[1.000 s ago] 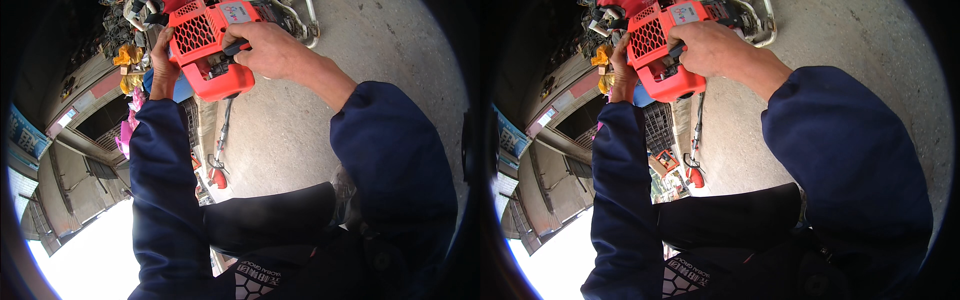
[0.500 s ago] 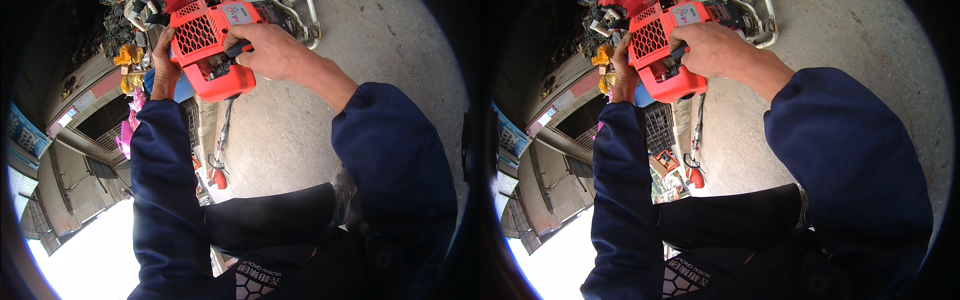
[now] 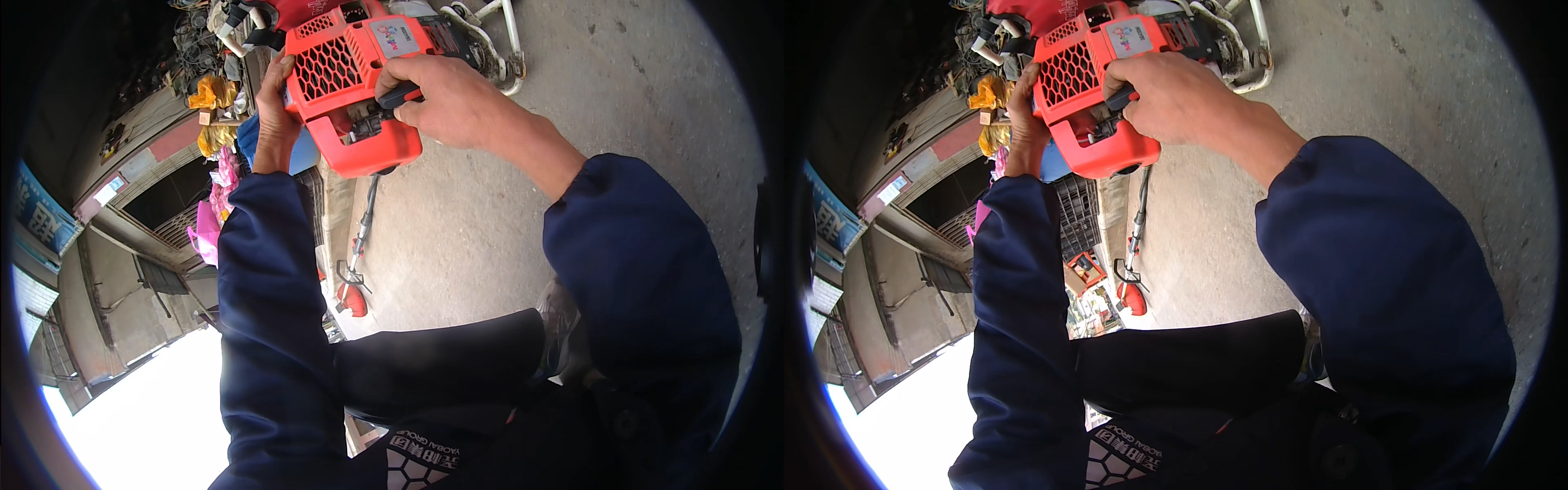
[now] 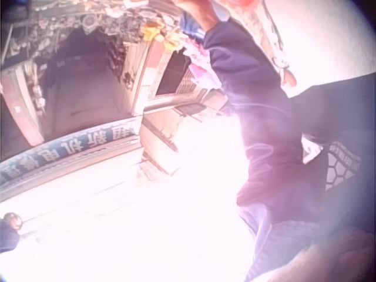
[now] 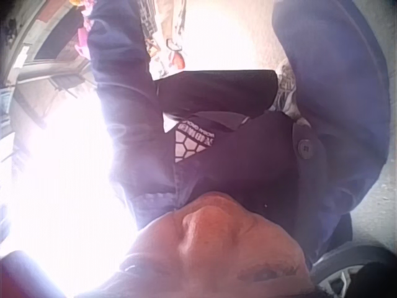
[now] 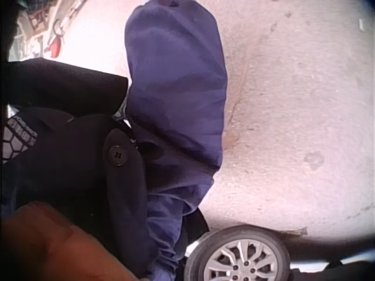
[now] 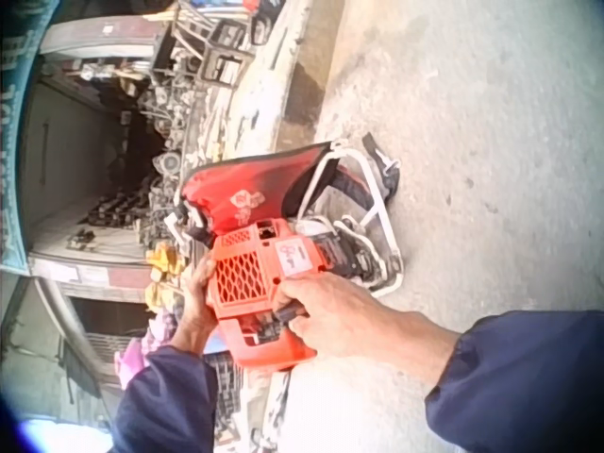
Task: The person repairs a red chainsaw by removing and reattaching its cover and adjusting internal components with a screwdriver. They then move to a red string trimmer, adjust its pull-start mechanism, and attempt to start the engine.
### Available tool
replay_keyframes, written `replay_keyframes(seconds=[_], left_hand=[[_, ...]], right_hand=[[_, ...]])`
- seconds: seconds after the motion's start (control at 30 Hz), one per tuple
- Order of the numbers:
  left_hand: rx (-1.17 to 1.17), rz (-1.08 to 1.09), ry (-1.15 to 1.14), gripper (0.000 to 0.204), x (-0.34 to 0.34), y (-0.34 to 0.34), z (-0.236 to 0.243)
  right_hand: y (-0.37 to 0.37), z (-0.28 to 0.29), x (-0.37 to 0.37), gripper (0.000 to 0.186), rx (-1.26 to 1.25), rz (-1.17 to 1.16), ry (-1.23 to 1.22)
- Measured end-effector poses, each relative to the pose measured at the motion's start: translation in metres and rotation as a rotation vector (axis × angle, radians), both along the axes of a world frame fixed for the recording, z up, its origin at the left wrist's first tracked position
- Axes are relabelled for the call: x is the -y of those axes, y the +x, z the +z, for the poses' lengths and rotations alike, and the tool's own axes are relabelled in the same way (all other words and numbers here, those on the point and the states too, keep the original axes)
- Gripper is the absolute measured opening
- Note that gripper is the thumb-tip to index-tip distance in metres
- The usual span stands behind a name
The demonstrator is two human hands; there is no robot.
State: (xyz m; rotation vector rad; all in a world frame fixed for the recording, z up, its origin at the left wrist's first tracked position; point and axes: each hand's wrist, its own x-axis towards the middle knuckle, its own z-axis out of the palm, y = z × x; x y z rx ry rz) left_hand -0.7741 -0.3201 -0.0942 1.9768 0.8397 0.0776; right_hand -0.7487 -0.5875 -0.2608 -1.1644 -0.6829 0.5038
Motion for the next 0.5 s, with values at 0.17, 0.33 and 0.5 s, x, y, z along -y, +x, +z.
replay_keyframes(seconds=[0.17, 0.33, 0.5], left_hand=[[0.038, 0.015, 0.023, 0.06, 0.0057, -0.0004, -0.0002], [0.036, 0.01, 0.042, 0.06, 0.0084, -0.0007, 0.0006], [0.05, 0.024, 0.059, 0.057, 0.0038, -0.0009, 0.0012]], right_hand=[[-0.0017, -0.0022, -0.0024, 0.028, -0.012, -0.038, 0.037], [-0.0018, -0.0028, -0.0035, 0.025, -0.002, -0.024, 0.033], [-0.0015, 0.0005, -0.0032, 0.025, -0.019, -0.005, 0.008]])
